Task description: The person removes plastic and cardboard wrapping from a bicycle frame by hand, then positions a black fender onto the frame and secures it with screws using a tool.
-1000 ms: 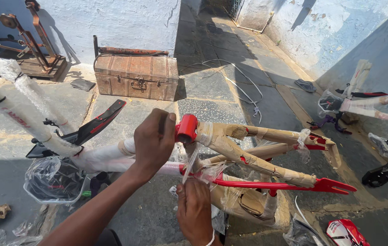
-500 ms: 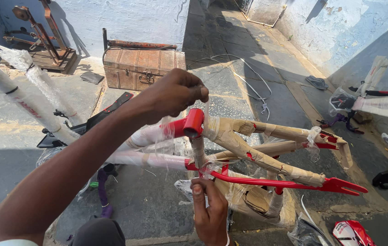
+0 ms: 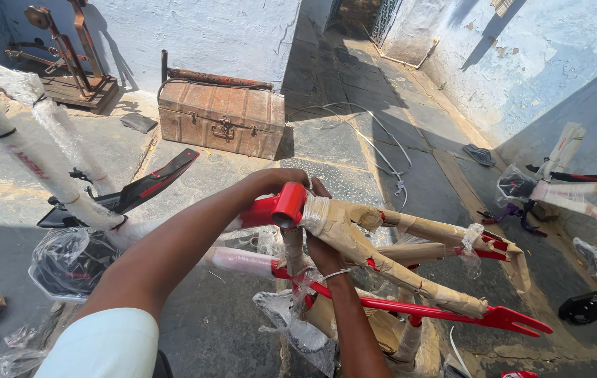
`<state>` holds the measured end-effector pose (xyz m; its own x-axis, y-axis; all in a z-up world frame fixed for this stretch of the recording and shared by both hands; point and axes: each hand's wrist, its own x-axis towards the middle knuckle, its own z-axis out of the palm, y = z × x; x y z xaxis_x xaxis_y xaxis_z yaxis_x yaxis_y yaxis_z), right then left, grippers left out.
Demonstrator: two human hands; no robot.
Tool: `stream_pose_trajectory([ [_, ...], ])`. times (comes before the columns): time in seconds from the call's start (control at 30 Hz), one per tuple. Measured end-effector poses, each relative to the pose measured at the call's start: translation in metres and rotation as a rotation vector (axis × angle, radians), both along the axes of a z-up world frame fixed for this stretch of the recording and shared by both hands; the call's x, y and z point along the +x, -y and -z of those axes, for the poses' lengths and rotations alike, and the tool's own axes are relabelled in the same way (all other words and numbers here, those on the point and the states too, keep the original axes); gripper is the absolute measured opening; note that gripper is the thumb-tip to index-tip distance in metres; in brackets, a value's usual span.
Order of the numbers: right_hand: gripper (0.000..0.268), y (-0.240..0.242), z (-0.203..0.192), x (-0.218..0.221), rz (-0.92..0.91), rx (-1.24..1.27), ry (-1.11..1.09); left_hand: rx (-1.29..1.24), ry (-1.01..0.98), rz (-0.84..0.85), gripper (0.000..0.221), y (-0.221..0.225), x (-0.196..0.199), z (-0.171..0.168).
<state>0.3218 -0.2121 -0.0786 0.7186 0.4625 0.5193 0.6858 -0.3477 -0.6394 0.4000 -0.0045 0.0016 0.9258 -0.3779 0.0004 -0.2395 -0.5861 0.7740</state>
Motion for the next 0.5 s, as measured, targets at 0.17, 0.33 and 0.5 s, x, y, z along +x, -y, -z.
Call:
stream_pose_trajectory([
  [0.17, 0.03, -0.002, 0.011, -0.02, 0.165, 0.089, -0.141, 0.113, 0.477, -0.35, 0.033, -0.006, -0.034, -0.039],
  [0.33, 0.028, 0.01, -0.035, -0.072, 0.208, 0.266, -0.172, -0.416, 0.696, -0.833, 0.045, -0.008, -0.108, -0.145],
  [0.5, 0.026, 0.023, -0.071, -0.15, 0.304, 0.438, -0.16, -0.653, 1.014, -0.58, 0.032, -0.025, -0.243, -0.18],
])
